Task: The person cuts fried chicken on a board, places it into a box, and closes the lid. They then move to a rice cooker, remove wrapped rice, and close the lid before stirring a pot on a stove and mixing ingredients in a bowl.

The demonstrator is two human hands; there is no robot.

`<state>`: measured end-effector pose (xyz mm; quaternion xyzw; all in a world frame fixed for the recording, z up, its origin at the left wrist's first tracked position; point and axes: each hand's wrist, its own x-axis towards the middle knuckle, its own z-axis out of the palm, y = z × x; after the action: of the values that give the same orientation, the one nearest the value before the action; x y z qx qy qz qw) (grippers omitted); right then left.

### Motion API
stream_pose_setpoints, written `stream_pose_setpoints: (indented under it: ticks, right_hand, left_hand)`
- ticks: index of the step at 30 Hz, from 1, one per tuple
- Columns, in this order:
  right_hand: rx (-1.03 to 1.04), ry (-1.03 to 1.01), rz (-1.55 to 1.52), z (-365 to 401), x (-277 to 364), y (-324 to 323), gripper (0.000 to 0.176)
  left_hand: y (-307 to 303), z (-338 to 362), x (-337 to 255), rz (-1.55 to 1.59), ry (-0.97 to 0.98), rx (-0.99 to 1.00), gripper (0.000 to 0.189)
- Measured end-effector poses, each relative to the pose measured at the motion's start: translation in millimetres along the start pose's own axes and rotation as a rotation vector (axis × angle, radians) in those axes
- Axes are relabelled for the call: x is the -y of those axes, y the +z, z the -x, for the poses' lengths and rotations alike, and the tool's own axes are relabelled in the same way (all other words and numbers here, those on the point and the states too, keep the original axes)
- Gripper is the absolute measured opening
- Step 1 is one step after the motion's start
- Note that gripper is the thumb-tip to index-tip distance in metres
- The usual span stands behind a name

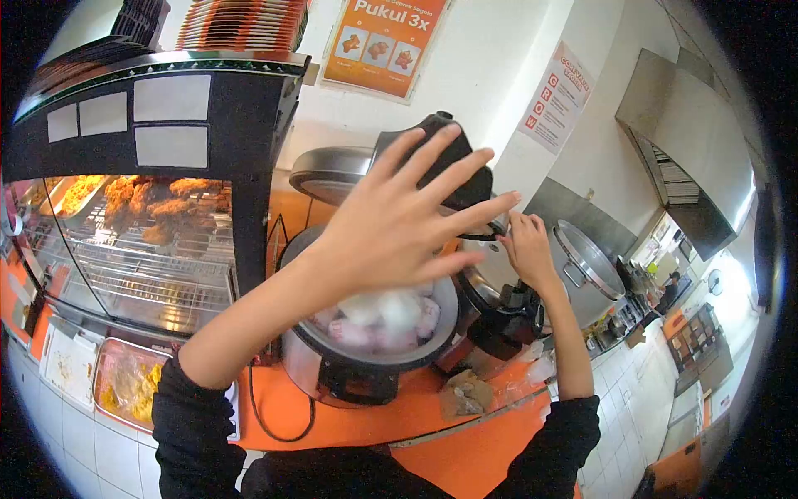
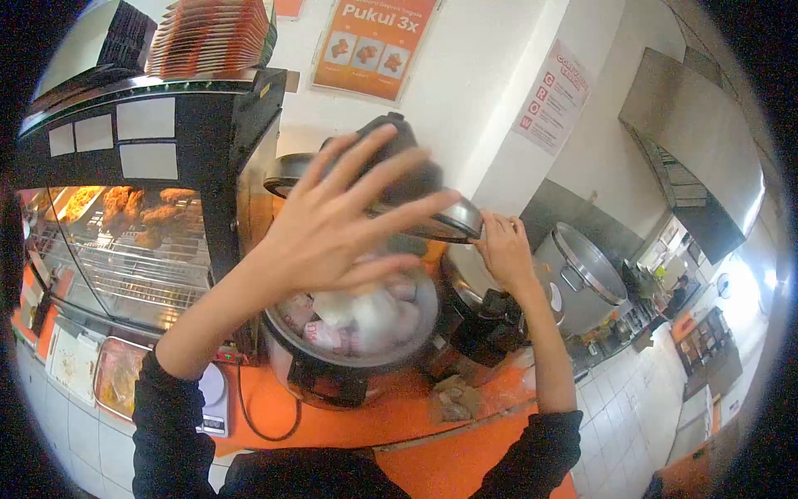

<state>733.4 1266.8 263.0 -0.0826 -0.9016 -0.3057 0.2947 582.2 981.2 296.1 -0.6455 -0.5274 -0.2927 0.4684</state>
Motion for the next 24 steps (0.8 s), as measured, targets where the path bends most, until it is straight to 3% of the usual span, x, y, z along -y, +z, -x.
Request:
stream_pose_setpoints:
  ticks: [4, 7, 10, 12, 14, 17, 19, 20, 23, 24]
  right_hand:
    - [-0.039, 0.068, -0.062, 12, 21, -14, 0.048]
    - [-0.153, 0.391, -0.196, 25, 32, -14, 0.041]
    - [0.289, 0.667, -0.313, 39, 70, -35, 0.034]
    - [0.500, 0.548, -0.526, 41, 81, -4, 0.038]
    - [0.310, 0.270, -0.535, 45, 85, 58, 0.039]
    - [0.498, 0.290, -0.549, 10, 83, 107, 0.042]
    - [0.392, 0.253, -0.437, 4, 82, 156, 0.045]
    - [0.339, 0.237, -0.382, -4, 85, 161, 0.047]
    - [0.525, 0.109, -0.406, -25, 92, 147, 0.053]
    - [0.524, 0.160, -0.420, -30, 95, 152, 0.054]
  left_hand:
    - [33, 9, -1, -0.198, 0.109, -0.024, 0.049]
    - [30, 6, -6, -0.161, 0.065, 0.012, 0.047]
    - [34, -7, -3, -0.142, 0.089, -0.015, 0.043]
    - [37, -19, 7, -0.158, 0.097, -0.041, 0.041]
    - [41, -29, 17, -0.165, 0.106, -0.081, 0.036]
    - [42, -44, 34, -0.182, 0.104, -0.094, 0.035]
    - [42, -51, 44, -0.190, 0.117, -0.109, 0.035]
    - [43, -53, 47, -0.185, 0.121, -0.109, 0.035]
    - [45, -56, 51, -0.150, 0.149, -0.113, 0.035]
    - [46, -55, 51, -0.139, 0.147, -0.112, 0.035]
